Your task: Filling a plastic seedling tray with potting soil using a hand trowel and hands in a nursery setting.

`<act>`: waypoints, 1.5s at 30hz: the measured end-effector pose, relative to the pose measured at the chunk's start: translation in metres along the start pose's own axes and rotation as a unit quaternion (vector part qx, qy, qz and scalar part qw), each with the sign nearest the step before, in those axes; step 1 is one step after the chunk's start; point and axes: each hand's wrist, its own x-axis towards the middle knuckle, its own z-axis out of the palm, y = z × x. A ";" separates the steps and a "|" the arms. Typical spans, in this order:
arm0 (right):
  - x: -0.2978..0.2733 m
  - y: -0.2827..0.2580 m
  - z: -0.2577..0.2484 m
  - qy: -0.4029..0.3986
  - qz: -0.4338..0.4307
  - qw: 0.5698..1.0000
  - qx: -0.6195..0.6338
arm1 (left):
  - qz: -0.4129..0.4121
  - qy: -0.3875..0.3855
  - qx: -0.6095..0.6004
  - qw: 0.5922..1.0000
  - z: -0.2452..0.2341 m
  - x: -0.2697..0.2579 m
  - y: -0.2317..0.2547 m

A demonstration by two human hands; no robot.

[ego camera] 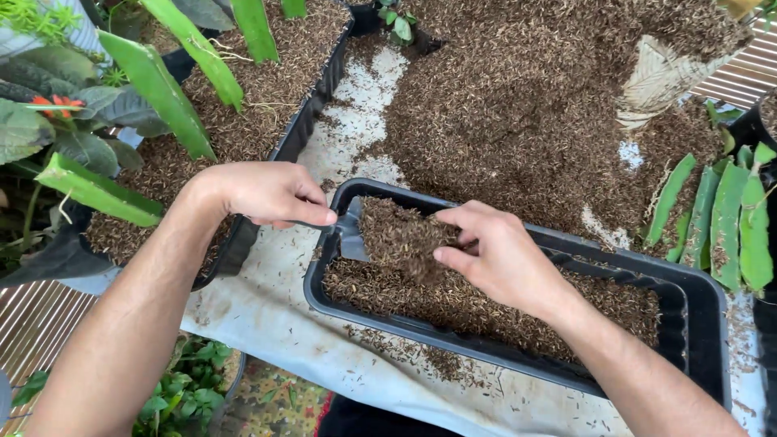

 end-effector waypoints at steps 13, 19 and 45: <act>0.007 0.024 0.025 -0.041 -0.064 0.997 0.020 | -0.072 0.046 0.180 0.980 -0.009 -0.021 0.025; 0.009 0.031 0.019 -0.003 -0.077 0.996 0.038 | -0.108 0.087 0.282 0.949 -0.008 -0.042 0.043; -0.004 0.030 0.040 0.112 -0.054 0.916 0.381 | 0.204 0.380 -0.116 0.895 0.159 -0.003 0.103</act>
